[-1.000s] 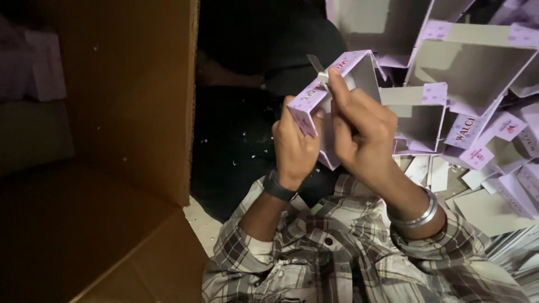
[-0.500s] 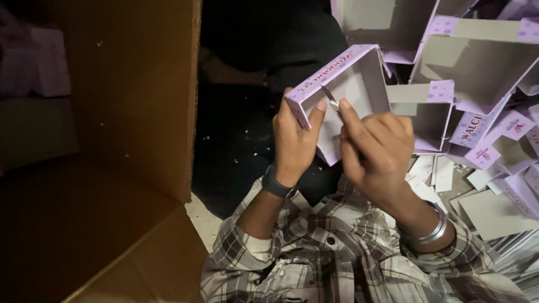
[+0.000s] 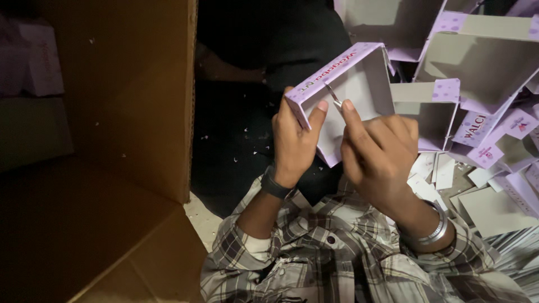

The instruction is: The person uses a utility knife to trim the edges of small purple and white boxes. They repeatedly pick up boxes, cut along the edges, and place them aside.

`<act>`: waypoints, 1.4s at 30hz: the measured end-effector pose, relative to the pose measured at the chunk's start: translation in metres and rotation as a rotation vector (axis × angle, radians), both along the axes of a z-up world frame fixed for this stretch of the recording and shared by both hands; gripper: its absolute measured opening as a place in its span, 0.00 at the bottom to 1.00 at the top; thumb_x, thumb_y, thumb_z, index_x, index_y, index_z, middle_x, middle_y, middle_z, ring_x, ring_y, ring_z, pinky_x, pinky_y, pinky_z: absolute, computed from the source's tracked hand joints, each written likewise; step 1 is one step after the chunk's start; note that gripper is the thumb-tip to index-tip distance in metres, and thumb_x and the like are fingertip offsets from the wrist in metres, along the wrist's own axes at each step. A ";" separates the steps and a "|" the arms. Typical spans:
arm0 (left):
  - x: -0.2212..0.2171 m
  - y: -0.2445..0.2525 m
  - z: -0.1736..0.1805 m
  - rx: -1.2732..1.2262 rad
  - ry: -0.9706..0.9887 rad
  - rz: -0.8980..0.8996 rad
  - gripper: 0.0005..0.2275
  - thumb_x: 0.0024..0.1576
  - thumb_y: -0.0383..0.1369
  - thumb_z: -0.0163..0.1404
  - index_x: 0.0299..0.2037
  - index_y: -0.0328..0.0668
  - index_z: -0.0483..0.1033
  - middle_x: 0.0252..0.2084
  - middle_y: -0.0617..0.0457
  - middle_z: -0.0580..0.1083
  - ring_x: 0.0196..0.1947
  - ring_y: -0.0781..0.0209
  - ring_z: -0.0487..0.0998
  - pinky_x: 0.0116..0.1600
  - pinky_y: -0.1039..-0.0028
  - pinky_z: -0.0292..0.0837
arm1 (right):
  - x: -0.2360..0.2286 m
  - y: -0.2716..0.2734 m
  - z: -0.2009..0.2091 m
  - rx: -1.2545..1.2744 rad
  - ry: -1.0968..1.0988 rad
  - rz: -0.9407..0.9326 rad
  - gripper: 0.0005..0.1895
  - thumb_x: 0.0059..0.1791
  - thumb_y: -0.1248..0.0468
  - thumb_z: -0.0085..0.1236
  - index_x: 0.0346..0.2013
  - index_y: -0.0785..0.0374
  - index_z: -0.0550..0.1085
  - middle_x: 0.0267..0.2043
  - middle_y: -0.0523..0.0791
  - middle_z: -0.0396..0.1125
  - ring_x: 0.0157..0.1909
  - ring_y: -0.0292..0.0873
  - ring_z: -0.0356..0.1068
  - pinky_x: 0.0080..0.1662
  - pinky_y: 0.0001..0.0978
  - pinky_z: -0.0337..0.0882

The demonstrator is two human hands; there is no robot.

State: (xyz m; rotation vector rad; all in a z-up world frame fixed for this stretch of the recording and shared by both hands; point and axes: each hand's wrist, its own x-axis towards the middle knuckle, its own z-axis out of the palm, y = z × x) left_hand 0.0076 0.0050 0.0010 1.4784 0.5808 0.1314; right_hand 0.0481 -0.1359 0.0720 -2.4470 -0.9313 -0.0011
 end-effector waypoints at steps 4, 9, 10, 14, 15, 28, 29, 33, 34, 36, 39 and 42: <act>-0.001 0.000 -0.002 -0.002 -0.024 -0.003 0.11 0.64 0.32 0.53 0.49 0.30 0.70 0.42 0.44 0.81 0.43 0.60 0.84 0.47 0.71 0.78 | -0.001 0.000 -0.001 -0.010 -0.006 -0.004 0.27 0.49 0.73 0.64 0.63 0.68 0.74 0.33 0.41 0.64 0.39 0.44 0.65 0.50 0.38 0.59; -0.001 0.000 -0.002 -0.004 -0.006 -0.014 0.11 0.65 0.32 0.54 0.49 0.30 0.70 0.42 0.44 0.81 0.43 0.60 0.84 0.47 0.71 0.78 | 0.001 0.001 0.001 0.011 -0.008 0.016 0.27 0.47 0.73 0.64 0.62 0.68 0.74 0.33 0.42 0.64 0.39 0.45 0.64 0.48 0.39 0.59; -0.002 0.000 -0.002 -0.001 -0.002 -0.015 0.11 0.64 0.32 0.54 0.48 0.30 0.70 0.42 0.44 0.81 0.42 0.60 0.84 0.46 0.71 0.78 | 0.002 0.002 0.002 0.020 0.001 0.030 0.28 0.47 0.73 0.64 0.63 0.69 0.74 0.33 0.42 0.63 0.39 0.45 0.63 0.48 0.39 0.58; -0.003 0.002 -0.003 -0.100 -0.047 -0.026 0.11 0.65 0.31 0.53 0.51 0.30 0.69 0.45 0.44 0.80 0.44 0.61 0.82 0.48 0.71 0.78 | 0.011 0.002 0.006 -0.015 0.061 0.075 0.29 0.47 0.72 0.64 0.64 0.70 0.73 0.31 0.43 0.61 0.37 0.45 0.61 0.46 0.41 0.56; -0.003 0.003 -0.004 -0.067 -0.048 -0.034 0.12 0.65 0.31 0.53 0.52 0.30 0.69 0.45 0.44 0.80 0.45 0.61 0.82 0.48 0.71 0.78 | 0.014 0.002 0.006 -0.016 0.073 0.081 0.30 0.47 0.72 0.64 0.64 0.70 0.72 0.32 0.43 0.61 0.38 0.45 0.60 0.46 0.41 0.56; -0.003 -0.001 -0.002 -0.009 -0.027 -0.003 0.12 0.64 0.30 0.54 0.51 0.29 0.71 0.44 0.44 0.80 0.44 0.61 0.82 0.49 0.71 0.77 | 0.002 -0.002 0.009 0.081 0.122 -0.002 0.28 0.49 0.76 0.59 0.65 0.72 0.70 0.34 0.46 0.65 0.36 0.46 0.62 0.47 0.40 0.58; -0.002 0.000 -0.002 0.002 -0.013 -0.008 0.12 0.64 0.30 0.54 0.50 0.29 0.71 0.43 0.44 0.80 0.43 0.61 0.82 0.48 0.71 0.77 | 0.003 -0.002 0.007 0.081 0.128 -0.003 0.28 0.49 0.76 0.60 0.65 0.72 0.70 0.33 0.46 0.65 0.36 0.47 0.62 0.46 0.40 0.58; -0.001 -0.002 -0.002 -0.023 -0.022 0.010 0.11 0.64 0.31 0.54 0.50 0.30 0.71 0.43 0.44 0.81 0.44 0.63 0.83 0.48 0.71 0.78 | 0.006 0.002 0.003 0.118 0.139 0.006 0.29 0.48 0.76 0.59 0.65 0.73 0.69 0.33 0.46 0.67 0.35 0.46 0.62 0.45 0.39 0.58; -0.001 -0.002 -0.002 -0.013 -0.021 0.013 0.11 0.64 0.31 0.54 0.50 0.29 0.71 0.43 0.44 0.81 0.44 0.63 0.83 0.48 0.71 0.78 | 0.006 0.003 0.003 0.111 0.139 0.000 0.29 0.48 0.76 0.59 0.65 0.73 0.69 0.33 0.46 0.66 0.34 0.46 0.62 0.45 0.39 0.59; -0.001 -0.003 -0.004 -0.002 -0.010 0.014 0.12 0.64 0.31 0.54 0.50 0.30 0.71 0.42 0.44 0.81 0.43 0.63 0.83 0.47 0.71 0.78 | 0.008 0.004 0.002 0.110 0.136 -0.004 0.30 0.48 0.76 0.59 0.66 0.73 0.69 0.32 0.46 0.65 0.34 0.46 0.61 0.44 0.39 0.59; -0.002 -0.005 -0.005 -0.005 0.006 0.008 0.11 0.64 0.32 0.54 0.49 0.30 0.70 0.41 0.45 0.81 0.41 0.63 0.83 0.45 0.72 0.78 | 0.007 0.005 0.001 0.116 0.137 -0.006 0.30 0.48 0.77 0.59 0.66 0.73 0.69 0.32 0.46 0.65 0.34 0.46 0.61 0.43 0.39 0.58; -0.001 -0.005 -0.003 0.004 -0.017 0.017 0.11 0.65 0.31 0.54 0.49 0.30 0.70 0.41 0.45 0.80 0.41 0.62 0.83 0.45 0.72 0.78 | 0.006 0.007 0.000 0.111 0.137 -0.025 0.30 0.48 0.77 0.58 0.66 0.73 0.70 0.32 0.47 0.65 0.34 0.46 0.60 0.43 0.39 0.58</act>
